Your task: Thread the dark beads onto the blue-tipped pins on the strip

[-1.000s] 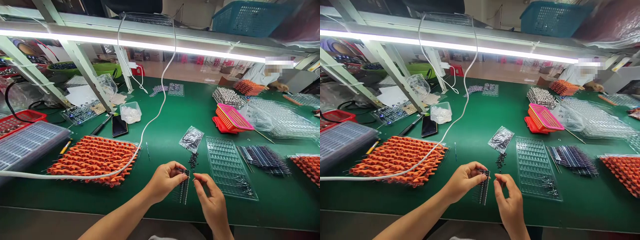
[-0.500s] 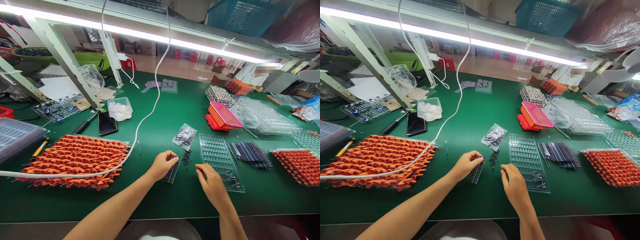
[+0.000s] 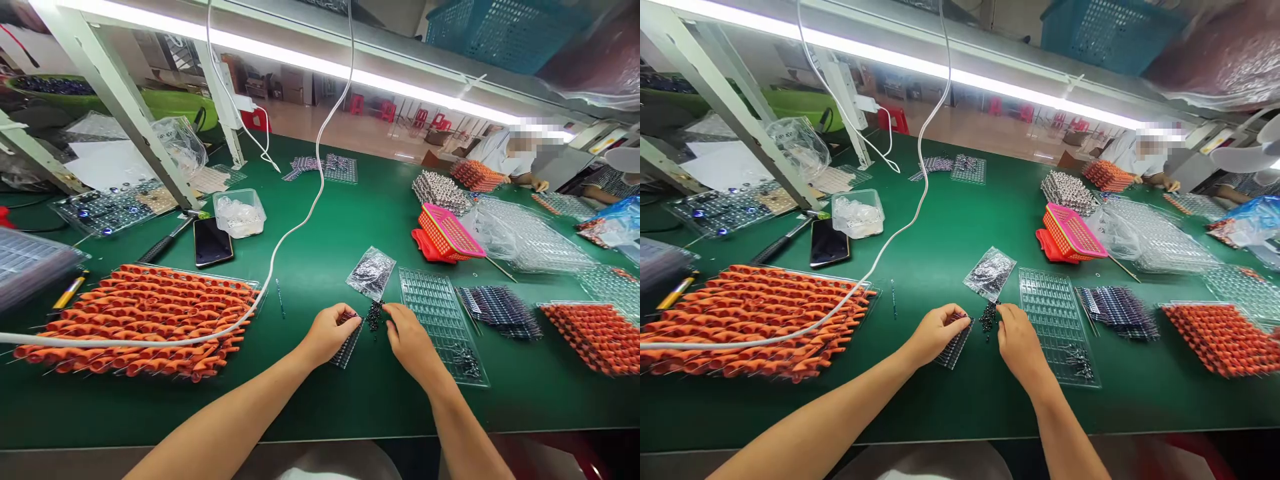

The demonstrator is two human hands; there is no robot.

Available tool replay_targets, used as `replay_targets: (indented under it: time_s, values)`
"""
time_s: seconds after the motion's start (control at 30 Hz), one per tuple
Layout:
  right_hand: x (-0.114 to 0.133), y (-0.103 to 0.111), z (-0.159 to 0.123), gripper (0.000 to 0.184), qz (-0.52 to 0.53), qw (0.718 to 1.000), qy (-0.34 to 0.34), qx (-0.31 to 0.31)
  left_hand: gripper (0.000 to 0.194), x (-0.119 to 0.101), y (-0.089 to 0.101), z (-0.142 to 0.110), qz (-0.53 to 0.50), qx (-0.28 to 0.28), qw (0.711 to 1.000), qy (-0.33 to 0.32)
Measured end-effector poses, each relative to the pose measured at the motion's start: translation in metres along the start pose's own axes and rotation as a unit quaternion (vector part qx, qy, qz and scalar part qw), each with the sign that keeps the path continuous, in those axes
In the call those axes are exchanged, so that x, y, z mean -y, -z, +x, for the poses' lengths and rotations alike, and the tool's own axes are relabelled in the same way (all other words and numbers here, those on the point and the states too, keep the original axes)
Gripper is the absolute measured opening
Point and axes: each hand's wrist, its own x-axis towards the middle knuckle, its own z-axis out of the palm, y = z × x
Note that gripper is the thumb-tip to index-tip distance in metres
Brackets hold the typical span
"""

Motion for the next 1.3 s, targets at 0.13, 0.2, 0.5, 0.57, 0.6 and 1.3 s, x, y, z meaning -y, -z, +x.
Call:
replay_targets:
  time_s: [0.13,0.2,0.5,0.57,0.6,1.3]
  values:
    - [-0.007,-0.012,0.015,0.044,-0.025,1.000,0.013,0.003,0.024,0.002,0.001,0.001,0.005,-0.008,1.000,-0.005]
    - [-0.007,-0.016,0.015,0.046,-0.025,0.999,0.020,0.006,0.024,0.003,0.001,0.002,0.006,-0.011,1.000,-0.006]
    - [0.007,0.001,-0.022,0.040,0.083,0.996,0.031,0.015,0.025,0.004,-0.001,0.000,-0.001,-0.010,1.000,-0.005]
    - [0.007,0.007,-0.027,0.037,0.096,0.995,-0.016,0.000,0.024,0.004,-0.001,0.000,-0.002,-0.007,1.000,-0.004]
    - [0.006,0.010,-0.029,0.035,0.095,0.995,-0.040,-0.009,0.024,0.004,-0.001,0.000,-0.003,-0.006,1.000,-0.003]
    - [0.004,-0.025,-0.017,0.015,-0.033,0.999,0.016,-0.025,0.020,0.007,-0.004,0.001,-0.007,-0.009,1.000,-0.008]
